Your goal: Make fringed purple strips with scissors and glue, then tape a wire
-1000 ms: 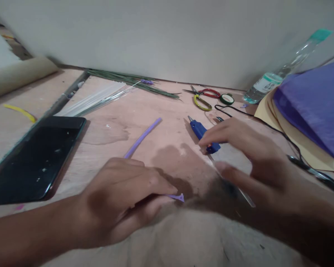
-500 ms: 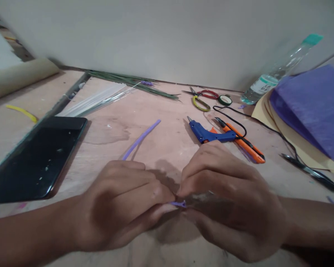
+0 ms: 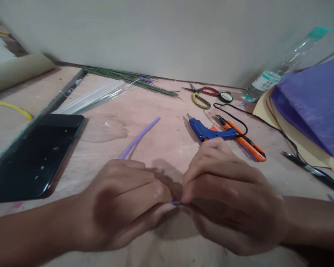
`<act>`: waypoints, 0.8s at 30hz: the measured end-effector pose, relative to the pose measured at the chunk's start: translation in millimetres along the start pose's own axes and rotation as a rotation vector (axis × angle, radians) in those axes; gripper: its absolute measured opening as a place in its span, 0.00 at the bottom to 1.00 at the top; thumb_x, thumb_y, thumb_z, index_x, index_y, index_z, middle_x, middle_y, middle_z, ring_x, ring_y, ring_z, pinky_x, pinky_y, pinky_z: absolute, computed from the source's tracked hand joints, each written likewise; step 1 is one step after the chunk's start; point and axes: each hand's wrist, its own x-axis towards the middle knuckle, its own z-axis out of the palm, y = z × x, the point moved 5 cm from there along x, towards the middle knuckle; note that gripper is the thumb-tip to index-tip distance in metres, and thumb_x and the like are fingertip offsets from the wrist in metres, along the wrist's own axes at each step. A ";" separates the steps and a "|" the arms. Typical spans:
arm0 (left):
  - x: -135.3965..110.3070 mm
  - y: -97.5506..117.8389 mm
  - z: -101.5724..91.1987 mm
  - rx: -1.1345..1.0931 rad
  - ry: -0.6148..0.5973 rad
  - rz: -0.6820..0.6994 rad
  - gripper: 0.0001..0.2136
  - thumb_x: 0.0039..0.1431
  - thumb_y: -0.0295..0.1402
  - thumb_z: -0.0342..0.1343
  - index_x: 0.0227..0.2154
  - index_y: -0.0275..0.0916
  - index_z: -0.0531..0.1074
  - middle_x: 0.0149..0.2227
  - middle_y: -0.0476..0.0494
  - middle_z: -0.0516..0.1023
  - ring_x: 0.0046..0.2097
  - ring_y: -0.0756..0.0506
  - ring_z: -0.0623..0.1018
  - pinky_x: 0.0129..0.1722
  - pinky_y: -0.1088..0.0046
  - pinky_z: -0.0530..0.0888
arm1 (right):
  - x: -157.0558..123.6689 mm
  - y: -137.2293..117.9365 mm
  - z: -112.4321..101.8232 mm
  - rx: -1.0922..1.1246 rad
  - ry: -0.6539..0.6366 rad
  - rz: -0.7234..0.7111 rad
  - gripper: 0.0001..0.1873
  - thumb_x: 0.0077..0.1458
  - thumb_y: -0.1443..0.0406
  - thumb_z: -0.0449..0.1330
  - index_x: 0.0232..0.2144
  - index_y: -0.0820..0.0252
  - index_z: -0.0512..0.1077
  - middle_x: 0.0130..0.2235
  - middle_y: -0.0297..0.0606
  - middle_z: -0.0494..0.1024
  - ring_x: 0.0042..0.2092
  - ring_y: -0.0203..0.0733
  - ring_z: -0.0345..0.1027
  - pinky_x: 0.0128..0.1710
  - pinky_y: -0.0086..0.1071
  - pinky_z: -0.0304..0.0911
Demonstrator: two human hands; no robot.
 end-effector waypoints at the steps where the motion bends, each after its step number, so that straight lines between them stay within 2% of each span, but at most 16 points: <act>1: -0.1 0.2 0.1 0.007 -0.002 0.000 0.10 0.75 0.28 0.54 0.34 0.42 0.72 0.26 0.54 0.80 0.24 0.49 0.74 0.28 0.70 0.68 | -0.3 -0.2 0.4 -0.009 0.002 -0.005 0.06 0.60 0.76 0.64 0.35 0.62 0.73 0.34 0.36 0.83 0.35 0.39 0.71 0.40 0.45 0.60; 4: -0.5 0.3 0.7 0.007 0.001 0.000 0.09 0.72 0.26 0.55 0.34 0.42 0.72 0.26 0.53 0.79 0.24 0.48 0.73 0.27 0.69 0.67 | -1.6 4.1 0.4 0.121 0.020 0.038 0.06 0.62 0.76 0.65 0.36 0.63 0.74 0.35 0.37 0.82 0.35 0.38 0.72 0.40 0.44 0.63; 7: -1.7 -1.0 1.7 0.034 0.007 0.000 0.08 0.71 0.25 0.57 0.35 0.43 0.73 0.23 0.54 0.75 0.22 0.48 0.69 0.25 0.68 0.64 | -5.3 19.1 -5.1 0.355 0.140 0.241 0.05 0.66 0.72 0.66 0.36 0.61 0.75 0.35 0.35 0.78 0.38 0.38 0.72 0.39 0.39 0.65; 10: -2.5 -1.2 2.1 0.052 0.016 0.024 0.06 0.74 0.26 0.55 0.40 0.41 0.75 0.26 0.51 0.80 0.24 0.47 0.75 0.26 0.67 0.67 | -10.8 33.8 -13.7 0.428 0.283 0.435 0.09 0.71 0.66 0.63 0.35 0.55 0.71 0.34 0.32 0.73 0.36 0.39 0.66 0.37 0.38 0.61; 12: -2.3 -1.6 1.9 0.056 0.012 0.021 0.07 0.76 0.28 0.54 0.41 0.40 0.76 0.28 0.50 0.82 0.26 0.46 0.77 0.28 0.67 0.70 | -11.7 39.0 -19.4 0.461 0.349 0.483 0.14 0.74 0.63 0.59 0.33 0.53 0.66 0.30 0.31 0.67 0.31 0.40 0.60 0.32 0.38 0.56; 14: -1.8 -2.1 1.4 0.053 0.011 0.009 0.08 0.76 0.29 0.53 0.40 0.40 0.76 0.29 0.50 0.83 0.26 0.46 0.78 0.29 0.68 0.71 | -10.1 41.9 -25.1 0.411 0.380 0.500 0.21 0.76 0.60 0.57 0.27 0.54 0.61 0.25 0.30 0.60 0.27 0.40 0.52 0.28 0.39 0.49; 16: -1.8 -2.1 1.0 0.028 0.019 0.011 0.08 0.76 0.29 0.54 0.40 0.40 0.77 0.29 0.50 0.84 0.27 0.47 0.79 0.29 0.69 0.71 | -7.1 42.8 -31.8 0.215 0.398 0.500 0.26 0.76 0.59 0.58 0.23 0.54 0.60 0.23 0.30 0.58 0.26 0.39 0.50 0.27 0.39 0.49; 17: -2.0 -2.3 1.2 0.020 0.025 0.012 0.08 0.76 0.29 0.54 0.41 0.40 0.77 0.30 0.50 0.84 0.27 0.47 0.79 0.30 0.69 0.71 | -5.2 42.4 -33.8 0.111 0.385 0.490 0.23 0.74 0.62 0.60 0.24 0.54 0.64 0.25 0.31 0.64 0.28 0.40 0.56 0.29 0.39 0.53; 18: -2.5 -2.6 1.7 0.014 0.030 0.017 0.07 0.77 0.29 0.54 0.42 0.40 0.77 0.31 0.50 0.85 0.28 0.48 0.80 0.31 0.70 0.72 | -3.0 41.5 -33.9 0.033 0.351 0.469 0.14 0.72 0.65 0.62 0.30 0.54 0.70 0.32 0.33 0.71 0.33 0.41 0.63 0.34 0.38 0.59; 19: -3.1 -2.8 2.2 0.008 0.039 0.025 0.07 0.77 0.29 0.54 0.42 0.39 0.77 0.32 0.50 0.85 0.29 0.48 0.81 0.32 0.71 0.73 | -0.7 40.2 -31.4 -0.010 0.288 0.439 0.05 0.69 0.69 0.63 0.40 0.52 0.73 0.41 0.35 0.76 0.40 0.43 0.69 0.40 0.39 0.64; 20: -3.8 -3.5 3.0 -0.002 0.049 0.024 0.06 0.76 0.29 0.56 0.42 0.39 0.77 0.32 0.50 0.85 0.30 0.48 0.81 0.32 0.72 0.73 | 1.3 37.5 -26.5 -0.006 0.207 0.387 0.12 0.67 0.71 0.63 0.49 0.52 0.72 0.49 0.38 0.76 0.47 0.45 0.71 0.46 0.40 0.66; 21: -4.6 -4.5 3.7 -0.018 0.063 0.019 0.05 0.75 0.29 0.57 0.42 0.39 0.76 0.31 0.50 0.84 0.29 0.49 0.81 0.33 0.72 0.73 | 2.6 33.6 -19.4 0.030 0.105 0.323 0.18 0.66 0.72 0.63 0.55 0.52 0.70 0.53 0.40 0.75 0.51 0.46 0.72 0.49 0.42 0.67; 22: -5.2 -5.5 4.8 -0.036 0.071 0.011 0.04 0.75 0.28 0.58 0.41 0.39 0.76 0.31 0.50 0.84 0.29 0.49 0.80 0.32 0.73 0.73 | 2.7 28.8 -11.4 0.066 0.002 0.261 0.17 0.66 0.71 0.63 0.55 0.54 0.70 0.52 0.41 0.76 0.51 0.47 0.72 0.50 0.43 0.67; 24: -6.2 -7.7 7.4 -0.056 0.068 -0.020 0.05 0.73 0.28 0.59 0.38 0.39 0.75 0.29 0.51 0.81 0.26 0.50 0.78 0.30 0.73 0.70 | 0.4 18.3 1.8 0.075 -0.132 0.144 0.04 0.68 0.68 0.62 0.45 0.58 0.72 0.42 0.40 0.80 0.43 0.47 0.72 0.45 0.44 0.64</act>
